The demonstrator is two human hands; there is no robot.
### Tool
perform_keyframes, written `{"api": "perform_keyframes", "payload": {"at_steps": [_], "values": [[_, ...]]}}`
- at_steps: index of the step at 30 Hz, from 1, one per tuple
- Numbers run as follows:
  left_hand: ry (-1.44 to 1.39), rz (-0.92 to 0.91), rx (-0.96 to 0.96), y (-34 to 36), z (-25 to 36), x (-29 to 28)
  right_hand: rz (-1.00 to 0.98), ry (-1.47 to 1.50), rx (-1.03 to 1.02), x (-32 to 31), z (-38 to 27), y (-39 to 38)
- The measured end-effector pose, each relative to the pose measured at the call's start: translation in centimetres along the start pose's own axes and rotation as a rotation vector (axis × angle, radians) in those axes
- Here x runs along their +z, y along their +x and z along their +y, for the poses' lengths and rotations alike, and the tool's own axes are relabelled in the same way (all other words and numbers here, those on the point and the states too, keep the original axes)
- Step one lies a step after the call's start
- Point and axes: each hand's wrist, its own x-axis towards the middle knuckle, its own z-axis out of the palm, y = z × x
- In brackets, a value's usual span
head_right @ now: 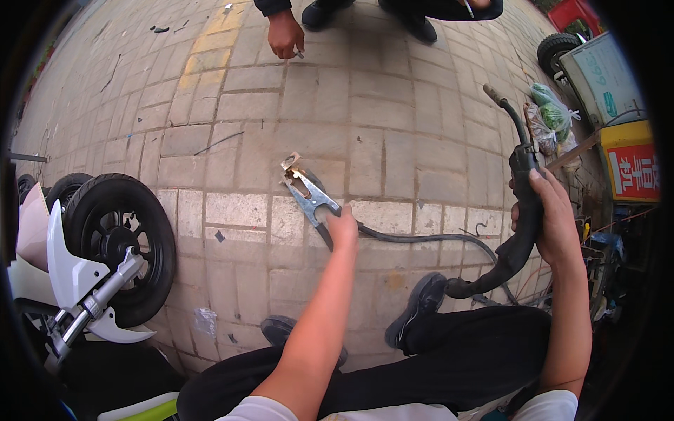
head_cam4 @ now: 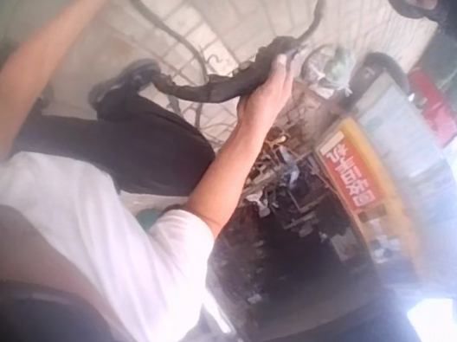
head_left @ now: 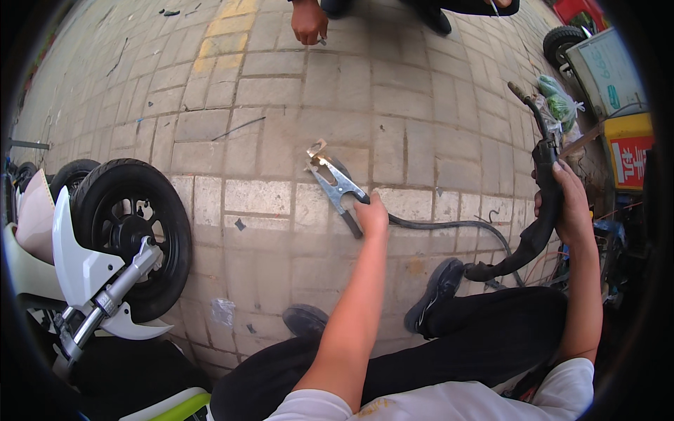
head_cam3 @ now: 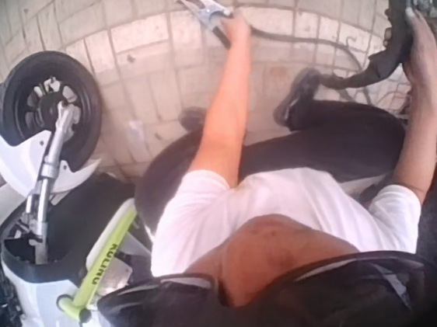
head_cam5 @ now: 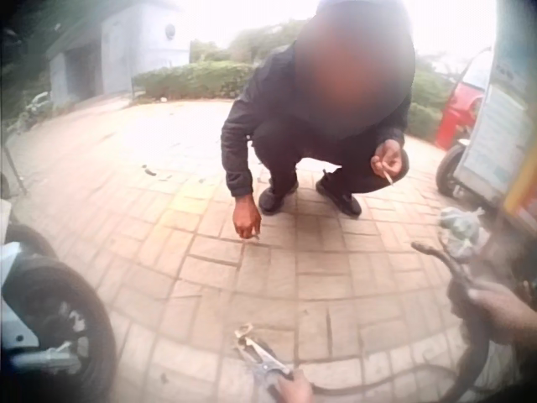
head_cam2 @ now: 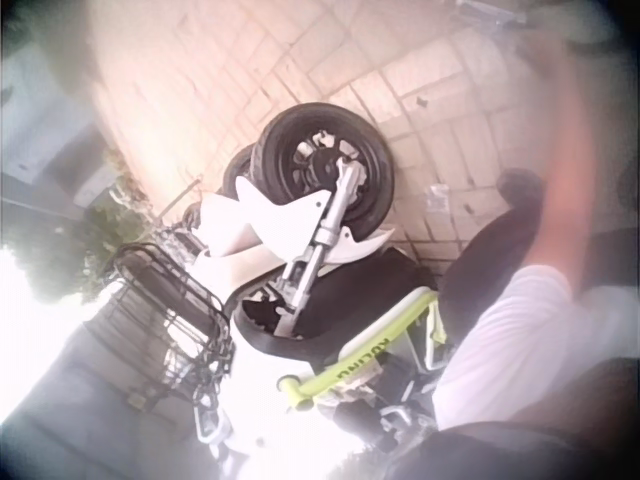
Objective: The person uses a handheld welding torch to weld a metal bracket held by a clamp on the ground. They repeatedly apply the torch to different spots on the bracket, producing sparks, while another person occasionally adjusts the clamp.
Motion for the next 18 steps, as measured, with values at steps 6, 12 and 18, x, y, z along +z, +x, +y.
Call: {"api": "perform_keyframes", "payload": {"at_steps": [6,12,18], "values": [[0.362,0.455,0.376,-2.1,-0.3,-3.4,-0.076,-0.124,0.06,4.2,-0.3,-0.2],[0.488,0.222,0.107,0.4,-0.6,-7.3,-0.204,-0.336,0.041,6.9,-3.2,0.3],[0.493,0.183,0.102,-1.6,-1.8,-7.8,-0.245,-0.692,0.01,5.7,-7.0,0.9]]}}
